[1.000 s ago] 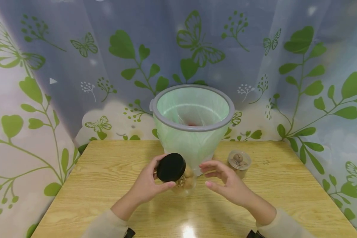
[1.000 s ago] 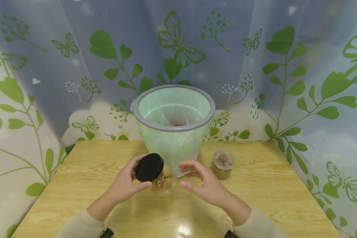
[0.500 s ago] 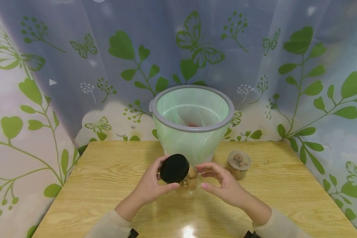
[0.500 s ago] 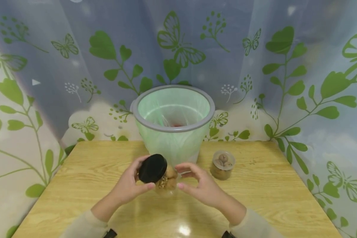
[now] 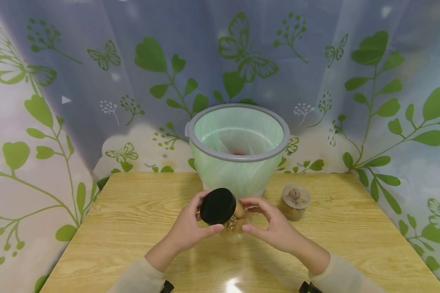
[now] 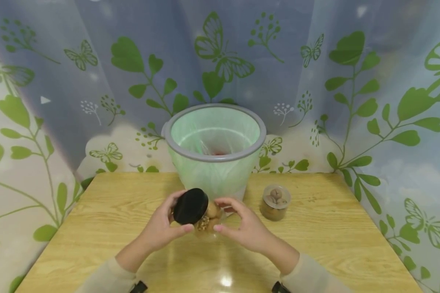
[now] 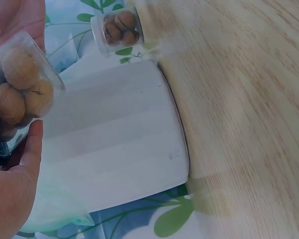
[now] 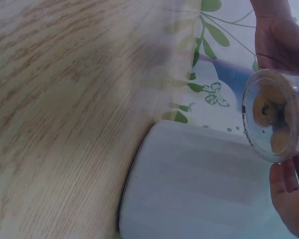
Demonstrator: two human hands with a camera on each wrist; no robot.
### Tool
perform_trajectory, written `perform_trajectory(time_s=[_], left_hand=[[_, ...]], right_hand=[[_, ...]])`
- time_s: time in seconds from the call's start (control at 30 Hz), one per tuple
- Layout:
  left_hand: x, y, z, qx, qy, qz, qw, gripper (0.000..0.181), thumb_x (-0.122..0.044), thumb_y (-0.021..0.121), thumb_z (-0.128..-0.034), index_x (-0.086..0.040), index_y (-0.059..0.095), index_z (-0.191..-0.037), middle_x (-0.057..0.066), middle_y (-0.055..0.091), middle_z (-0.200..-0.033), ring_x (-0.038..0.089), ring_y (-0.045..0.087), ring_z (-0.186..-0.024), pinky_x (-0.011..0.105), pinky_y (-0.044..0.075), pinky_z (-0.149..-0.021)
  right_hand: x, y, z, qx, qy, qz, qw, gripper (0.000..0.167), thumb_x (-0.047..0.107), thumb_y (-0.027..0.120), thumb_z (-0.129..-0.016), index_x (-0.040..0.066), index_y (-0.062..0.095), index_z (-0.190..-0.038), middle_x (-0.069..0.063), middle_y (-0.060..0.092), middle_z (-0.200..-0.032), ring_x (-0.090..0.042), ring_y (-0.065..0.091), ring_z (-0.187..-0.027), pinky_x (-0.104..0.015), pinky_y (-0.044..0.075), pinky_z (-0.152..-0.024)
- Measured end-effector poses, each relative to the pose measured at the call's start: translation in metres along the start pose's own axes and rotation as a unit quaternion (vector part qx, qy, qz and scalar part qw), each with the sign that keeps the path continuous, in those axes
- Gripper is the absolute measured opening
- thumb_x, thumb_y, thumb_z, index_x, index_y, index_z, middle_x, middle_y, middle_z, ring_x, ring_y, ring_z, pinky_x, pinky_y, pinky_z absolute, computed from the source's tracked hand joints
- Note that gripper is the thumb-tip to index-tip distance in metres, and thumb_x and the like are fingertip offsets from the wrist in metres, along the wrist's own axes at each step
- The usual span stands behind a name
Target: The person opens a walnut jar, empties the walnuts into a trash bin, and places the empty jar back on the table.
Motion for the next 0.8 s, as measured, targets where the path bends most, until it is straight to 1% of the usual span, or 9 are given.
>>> perform_trajectory(time_s=[0.07, 0.2, 0.4, 0.6, 0.8], left_hand=[[-0.002, 0.001, -0.001, -0.001, 0.007, 0.002, 1.0, 0.082, -0.023, 0.084, -0.0833, -0.012, 0.039, -0.15, 0.009, 0.057, -0.132, 0.024, 0.057, -0.118, 0.037, 0.054, -0.091], [-0.003, 0.002, -0.001, -0.005, 0.011, 0.002, 0.9999, 0.081, -0.022, 0.085, -0.0825, -0.013, 0.04, -0.15, 0.008, 0.058, -0.131, 0.023, 0.057, -0.117, 0.036, 0.054, -0.09], [-0.005, 0.005, -0.002, -0.003, 0.018, 0.007, 0.9998, 0.082, -0.022, 0.085, -0.0827, -0.012, 0.039, -0.15, 0.008, 0.058, -0.132, 0.023, 0.057, -0.117, 0.035, 0.054, -0.091], [-0.008, 0.007, -0.004, 0.0, 0.016, 0.016, 0.9997, 0.082, -0.024, 0.083, -0.084, -0.012, 0.037, -0.151, 0.009, 0.057, -0.133, 0.023, 0.057, -0.118, 0.037, 0.053, -0.092], [-0.011, 0.008, -0.004, -0.006, 0.027, 0.027, 0.9993, 0.083, -0.028, 0.083, -0.0844, -0.01, 0.037, -0.151, 0.01, 0.057, -0.132, 0.023, 0.058, -0.117, 0.035, 0.054, -0.091]], right_hand=[[-0.002, 0.0, 0.0, -0.001, 0.006, 0.008, 1.0, 0.061, 0.006, 0.077, -0.088, 0.012, 0.05, -0.142, -0.005, 0.056, -0.137, -0.022, 0.054, -0.125, -0.045, 0.046, -0.103], [-0.007, 0.001, 0.0, 0.001, 0.022, 0.028, 0.9994, 0.066, 0.012, 0.081, -0.085, 0.015, 0.049, -0.143, -0.002, 0.056, -0.138, -0.021, 0.053, -0.125, -0.043, 0.045, -0.104], [-0.006, 0.0, -0.001, -0.005, 0.021, 0.03, 0.9993, 0.073, 0.012, 0.085, -0.082, 0.014, 0.047, -0.144, -0.002, 0.055, -0.139, -0.02, 0.052, -0.125, -0.044, 0.044, -0.104], [-0.006, -0.003, 0.0, -0.018, 0.024, 0.028, 0.9992, 0.073, 0.012, 0.086, -0.081, 0.015, 0.049, -0.144, -0.002, 0.055, -0.139, -0.02, 0.053, -0.123, -0.047, 0.044, -0.104], [-0.006, -0.004, 0.001, -0.019, 0.028, 0.025, 0.9991, 0.072, 0.012, 0.084, -0.082, 0.017, 0.048, -0.144, 0.0, 0.054, -0.14, -0.019, 0.052, -0.124, -0.041, 0.042, -0.106]])
Point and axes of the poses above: each hand's wrist, its own z-axis away from the middle knuckle, its own y-axis out of the palm, x = y × z, the point moved 9 cm from there along -z, towards the middle knuckle
